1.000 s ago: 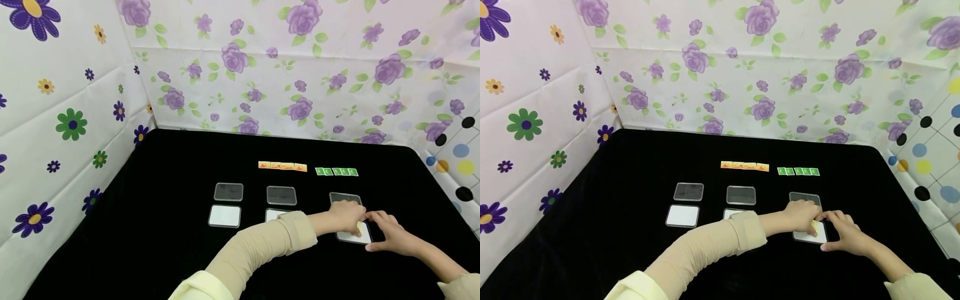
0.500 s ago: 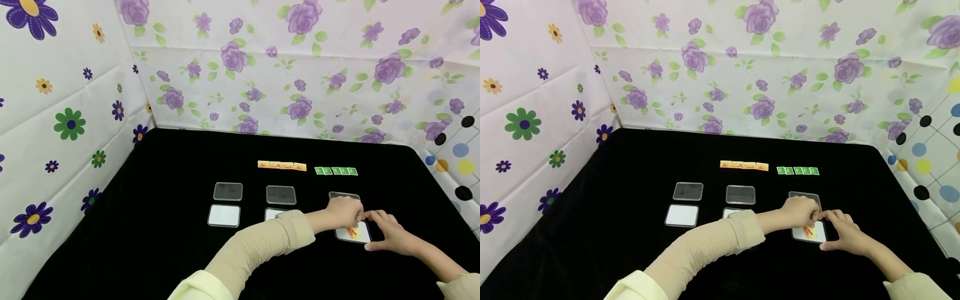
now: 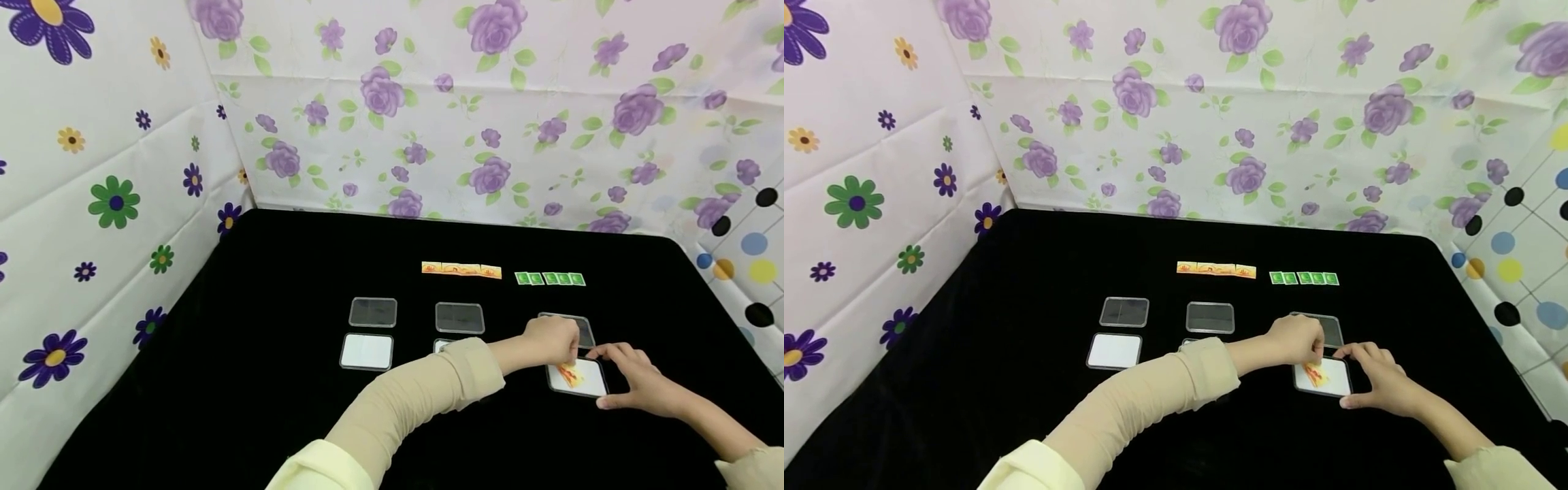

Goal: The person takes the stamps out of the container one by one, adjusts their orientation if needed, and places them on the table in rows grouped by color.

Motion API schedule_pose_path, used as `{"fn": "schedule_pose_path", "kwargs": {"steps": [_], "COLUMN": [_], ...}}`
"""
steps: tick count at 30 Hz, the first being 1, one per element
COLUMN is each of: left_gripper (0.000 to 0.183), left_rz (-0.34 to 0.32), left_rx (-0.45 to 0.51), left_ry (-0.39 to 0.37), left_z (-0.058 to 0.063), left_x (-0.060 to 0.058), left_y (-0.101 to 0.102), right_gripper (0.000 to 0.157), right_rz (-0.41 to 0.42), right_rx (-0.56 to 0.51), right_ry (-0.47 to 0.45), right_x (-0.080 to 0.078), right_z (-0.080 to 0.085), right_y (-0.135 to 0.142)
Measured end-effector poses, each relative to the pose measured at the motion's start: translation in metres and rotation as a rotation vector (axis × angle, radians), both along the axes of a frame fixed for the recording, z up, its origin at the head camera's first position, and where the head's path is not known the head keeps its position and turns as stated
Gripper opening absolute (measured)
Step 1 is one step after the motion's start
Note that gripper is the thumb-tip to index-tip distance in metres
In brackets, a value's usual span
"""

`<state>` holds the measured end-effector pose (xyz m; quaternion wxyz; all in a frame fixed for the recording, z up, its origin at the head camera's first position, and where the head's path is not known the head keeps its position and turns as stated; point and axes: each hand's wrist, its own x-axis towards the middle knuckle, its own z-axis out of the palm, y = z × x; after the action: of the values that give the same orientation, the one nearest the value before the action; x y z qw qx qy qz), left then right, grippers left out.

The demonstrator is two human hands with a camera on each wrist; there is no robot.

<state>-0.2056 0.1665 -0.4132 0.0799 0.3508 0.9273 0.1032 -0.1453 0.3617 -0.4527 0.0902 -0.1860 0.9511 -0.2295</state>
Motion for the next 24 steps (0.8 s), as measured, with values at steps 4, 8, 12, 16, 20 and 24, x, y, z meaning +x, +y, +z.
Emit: {"fn": "schedule_pose_path", "kwargs": {"steps": [4,8,12,16,20,24], "left_gripper": [0.013,0.011,0.011,0.011,0.011,0.011], "left_rz": [0.020,0.047,0.068,0.087,0.111,0.132], "left_rx": [0.028,0.061,0.079,0.119,0.174,0.212], "left_ry": [-0.030,-0.067,-0.069,-0.088,-0.127,-0.168], "left_z": [0.001,0.004,0.008,0.010,0.011,0.012], "left_x": [-0.003,-0.008,-0.013,-0.019,-0.028,-0.037], "left_y": [-0.004,-0.009,-0.017,-0.026,-0.035,-0.043], "right_gripper": [0.071,0.071,0.071,0.071,0.071,0.072], "right_rz": [0.001,-0.006,-0.008,-0.002,-0.008,-0.013], "right_rx": [0.005,0.013,0.015,0.005,0.005,0.022], "right_ry": [-0.005,-0.016,-0.016,-0.009,-0.010,-0.013], "right_x": [-0.001,-0.003,-0.002,-0.001,-0.002,-0.003], "right_z": [-0.001,-0.002,-0.002,-0.001,0.000,0.000], "right_y": [0.001,0.002,0.001,-0.001,-0.001,0.001]}}
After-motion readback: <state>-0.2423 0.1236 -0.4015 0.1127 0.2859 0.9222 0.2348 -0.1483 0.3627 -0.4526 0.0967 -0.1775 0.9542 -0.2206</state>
